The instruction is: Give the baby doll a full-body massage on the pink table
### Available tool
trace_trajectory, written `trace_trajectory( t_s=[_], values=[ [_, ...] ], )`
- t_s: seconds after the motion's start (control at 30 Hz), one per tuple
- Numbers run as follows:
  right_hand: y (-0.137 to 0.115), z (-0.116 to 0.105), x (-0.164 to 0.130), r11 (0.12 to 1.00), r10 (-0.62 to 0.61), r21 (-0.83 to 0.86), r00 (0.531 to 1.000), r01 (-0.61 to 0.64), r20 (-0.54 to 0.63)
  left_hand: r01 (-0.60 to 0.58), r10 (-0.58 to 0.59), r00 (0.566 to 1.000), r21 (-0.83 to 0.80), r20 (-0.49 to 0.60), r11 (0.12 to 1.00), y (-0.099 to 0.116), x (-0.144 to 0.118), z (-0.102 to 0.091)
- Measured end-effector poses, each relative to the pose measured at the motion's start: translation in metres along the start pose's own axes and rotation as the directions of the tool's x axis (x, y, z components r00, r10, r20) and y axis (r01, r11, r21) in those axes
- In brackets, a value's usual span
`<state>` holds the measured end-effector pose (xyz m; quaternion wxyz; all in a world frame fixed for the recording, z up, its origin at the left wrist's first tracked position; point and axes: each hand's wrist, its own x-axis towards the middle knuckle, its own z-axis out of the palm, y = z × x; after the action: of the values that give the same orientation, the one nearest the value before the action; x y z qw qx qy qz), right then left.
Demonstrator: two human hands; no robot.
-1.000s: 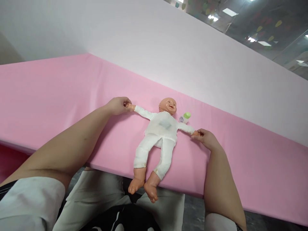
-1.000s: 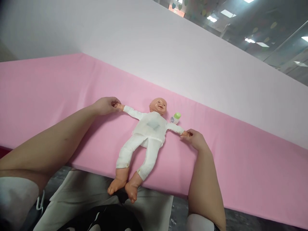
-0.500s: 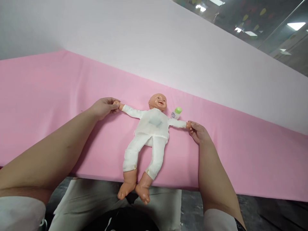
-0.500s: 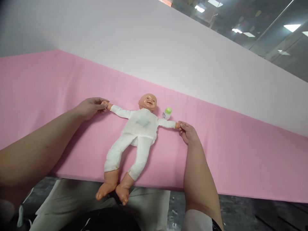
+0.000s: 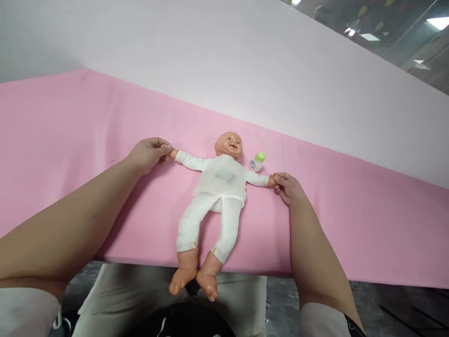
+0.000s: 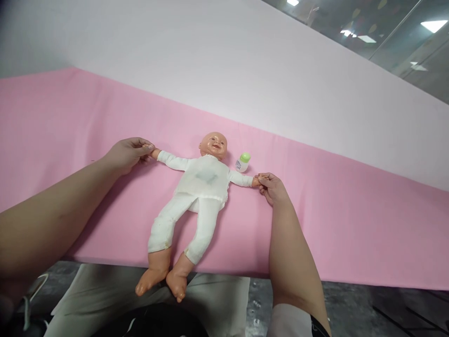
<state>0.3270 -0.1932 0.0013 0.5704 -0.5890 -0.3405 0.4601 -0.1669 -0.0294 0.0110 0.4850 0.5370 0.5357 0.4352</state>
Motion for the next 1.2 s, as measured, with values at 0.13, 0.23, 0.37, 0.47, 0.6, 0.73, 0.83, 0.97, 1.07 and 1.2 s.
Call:
trace_trajectory(
  t_s=[0.13, 0.23, 0.37, 0.47, 0.6, 0.73, 0.83, 0.97, 1.07, 1.2],
  values=[
    [0.0, 0.006, 0.003, 0.996, -0.04, -0.088, 0.998, 0.036, -0.046, 0.006, -0.006, 1.0, 0.004, -0.004, 1.0, -0.003, 0.003, 0.0],
    [0.001, 0.008, 0.006, 0.993, -0.044, -0.113, 0.995, 0.034, -0.086, 0.023, -0.023, 1.0, -0.039, 0.02, 0.999, -0.006, 0.008, -0.002],
    [0.002, 0.002, 0.007, 0.997, -0.03, -0.076, 0.997, 0.024, -0.072, 0.073, -0.07, 0.996, -0.069, 0.046, 0.995, -0.008, 0.012, -0.004],
    [0.002, -0.005, 0.006, 0.999, -0.001, -0.041, 0.999, 0.002, 0.034, 0.073, -0.068, 0.995, -0.077, 0.07, 0.994, -0.01, 0.013, -0.006],
    [0.002, -0.008, 0.006, 0.998, 0.006, -0.061, 0.996, 0.0, 0.087, 0.047, -0.039, 0.994, -0.082, 0.101, 0.996, -0.015, 0.016, -0.008],
    [0.003, -0.001, 0.006, 0.989, -0.021, -0.142, 0.997, 0.032, 0.077, 0.023, -0.014, 0.994, -0.08, 0.111, 0.997, -0.018, 0.017, -0.009],
    [0.003, 0.004, 0.006, 0.982, -0.043, -0.184, 0.998, 0.05, 0.046, 0.001, 0.004, 0.996, -0.065, 0.084, 0.998, -0.016, 0.015, -0.006],
    [0.005, 0.007, 0.008, 0.979, -0.053, -0.196, 0.998, 0.055, 0.016, 0.0, 0.001, 0.999, -0.022, 0.035, 1.0, -0.013, 0.013, -0.003],
    [0.005, 0.006, 0.009, 0.979, -0.037, -0.203, 0.999, 0.036, -0.002, 0.009, -0.009, 0.999, 0.007, 0.036, 1.0, -0.013, 0.014, -0.002],
    [0.004, 0.0, 0.009, 0.987, -0.021, -0.158, 0.999, 0.025, 0.027, 0.059, -0.056, 0.997, -0.055, 0.062, 0.997, -0.011, 0.014, -0.003]
  ],
)
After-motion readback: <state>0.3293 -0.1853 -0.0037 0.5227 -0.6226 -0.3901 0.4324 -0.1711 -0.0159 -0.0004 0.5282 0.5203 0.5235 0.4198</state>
